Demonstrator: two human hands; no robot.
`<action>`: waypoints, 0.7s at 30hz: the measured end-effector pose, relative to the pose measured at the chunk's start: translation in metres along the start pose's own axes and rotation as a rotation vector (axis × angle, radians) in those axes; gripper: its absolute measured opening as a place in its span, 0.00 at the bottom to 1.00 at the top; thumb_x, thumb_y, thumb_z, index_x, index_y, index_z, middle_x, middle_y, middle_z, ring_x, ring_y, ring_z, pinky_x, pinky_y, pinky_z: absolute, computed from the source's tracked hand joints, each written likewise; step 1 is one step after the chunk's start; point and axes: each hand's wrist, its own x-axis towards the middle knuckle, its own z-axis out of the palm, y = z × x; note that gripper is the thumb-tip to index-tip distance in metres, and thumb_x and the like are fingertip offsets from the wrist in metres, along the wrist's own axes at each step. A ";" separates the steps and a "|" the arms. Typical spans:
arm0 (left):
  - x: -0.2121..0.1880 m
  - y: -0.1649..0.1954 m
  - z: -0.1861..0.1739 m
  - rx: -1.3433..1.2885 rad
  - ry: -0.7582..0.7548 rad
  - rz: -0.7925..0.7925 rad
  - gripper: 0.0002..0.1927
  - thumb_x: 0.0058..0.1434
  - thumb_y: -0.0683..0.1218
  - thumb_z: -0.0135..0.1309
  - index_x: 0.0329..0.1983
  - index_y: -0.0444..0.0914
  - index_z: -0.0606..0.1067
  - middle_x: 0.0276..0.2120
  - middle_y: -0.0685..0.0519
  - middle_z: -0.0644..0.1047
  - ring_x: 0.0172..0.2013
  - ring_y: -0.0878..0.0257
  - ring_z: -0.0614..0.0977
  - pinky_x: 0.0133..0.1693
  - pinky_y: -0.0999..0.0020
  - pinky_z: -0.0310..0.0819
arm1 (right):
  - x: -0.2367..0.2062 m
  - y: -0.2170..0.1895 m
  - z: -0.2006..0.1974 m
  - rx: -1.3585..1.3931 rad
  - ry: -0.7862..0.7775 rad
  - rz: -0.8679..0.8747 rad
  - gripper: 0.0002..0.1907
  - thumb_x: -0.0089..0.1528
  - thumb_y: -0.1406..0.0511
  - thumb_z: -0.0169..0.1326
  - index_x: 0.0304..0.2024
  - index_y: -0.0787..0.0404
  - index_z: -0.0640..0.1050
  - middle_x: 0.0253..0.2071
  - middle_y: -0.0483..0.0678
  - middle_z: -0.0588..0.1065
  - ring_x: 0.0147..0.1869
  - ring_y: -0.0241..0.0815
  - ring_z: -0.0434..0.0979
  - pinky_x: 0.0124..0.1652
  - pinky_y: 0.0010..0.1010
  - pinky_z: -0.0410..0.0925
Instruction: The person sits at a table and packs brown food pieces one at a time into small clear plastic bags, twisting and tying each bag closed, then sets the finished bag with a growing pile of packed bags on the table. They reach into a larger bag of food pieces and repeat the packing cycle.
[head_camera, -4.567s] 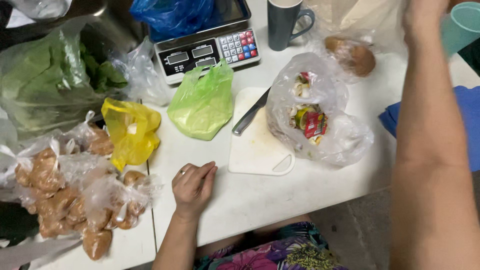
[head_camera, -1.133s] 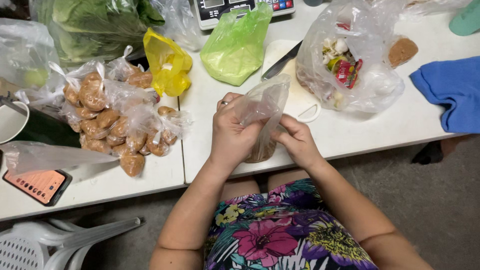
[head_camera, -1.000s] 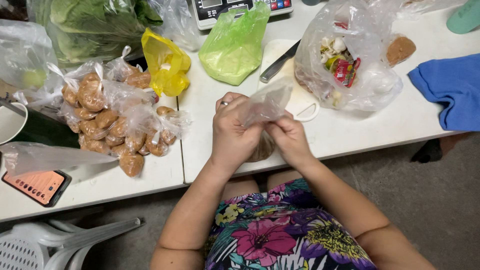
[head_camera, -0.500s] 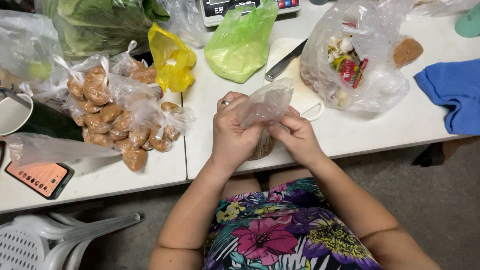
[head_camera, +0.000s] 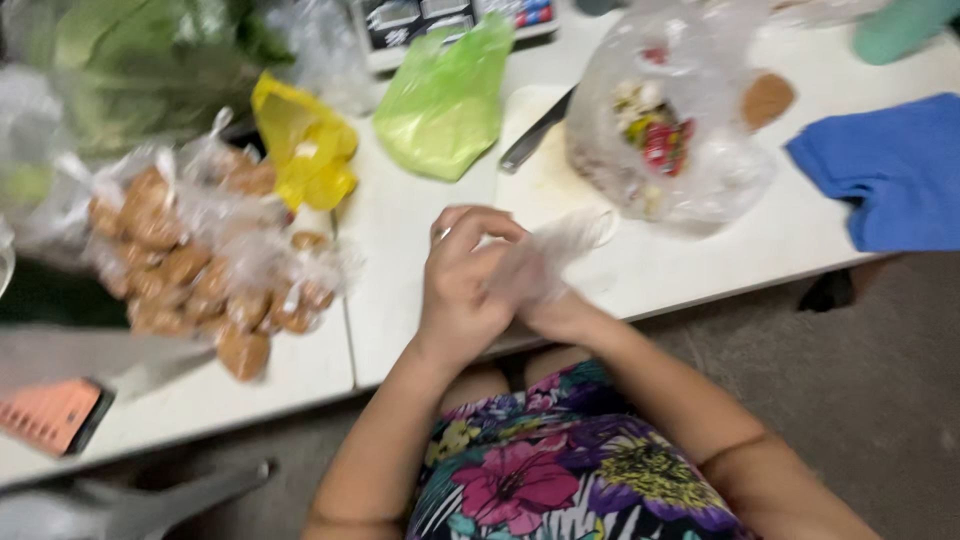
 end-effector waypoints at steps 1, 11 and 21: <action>-0.005 -0.002 0.000 -0.020 -0.015 0.053 0.20 0.50 0.40 0.64 0.48 0.41 0.79 0.53 0.49 0.77 0.56 0.52 0.76 0.61 0.62 0.66 | 0.004 0.003 0.002 0.060 0.045 0.000 0.21 0.66 0.62 0.53 0.60 0.65 0.71 0.56 0.46 0.73 0.61 0.37 0.72 0.58 0.33 0.67; -0.061 -0.047 0.041 -0.325 -0.420 -0.849 0.44 0.50 0.46 0.62 0.73 0.37 0.64 0.65 0.41 0.72 0.59 0.48 0.77 0.60 0.55 0.70 | 0.012 -0.010 0.034 0.231 0.278 0.237 0.11 0.71 0.63 0.53 0.39 0.65 0.78 0.29 0.46 0.73 0.31 0.35 0.71 0.30 0.27 0.66; -0.091 -0.100 0.053 -0.841 -0.241 -0.769 0.34 0.61 0.49 0.56 0.69 0.39 0.61 0.66 0.43 0.70 0.67 0.50 0.69 0.69 0.58 0.58 | 0.014 -0.067 0.021 -0.111 0.006 -0.136 0.24 0.57 0.64 0.65 0.51 0.62 0.71 0.46 0.52 0.73 0.52 0.50 0.75 0.54 0.39 0.67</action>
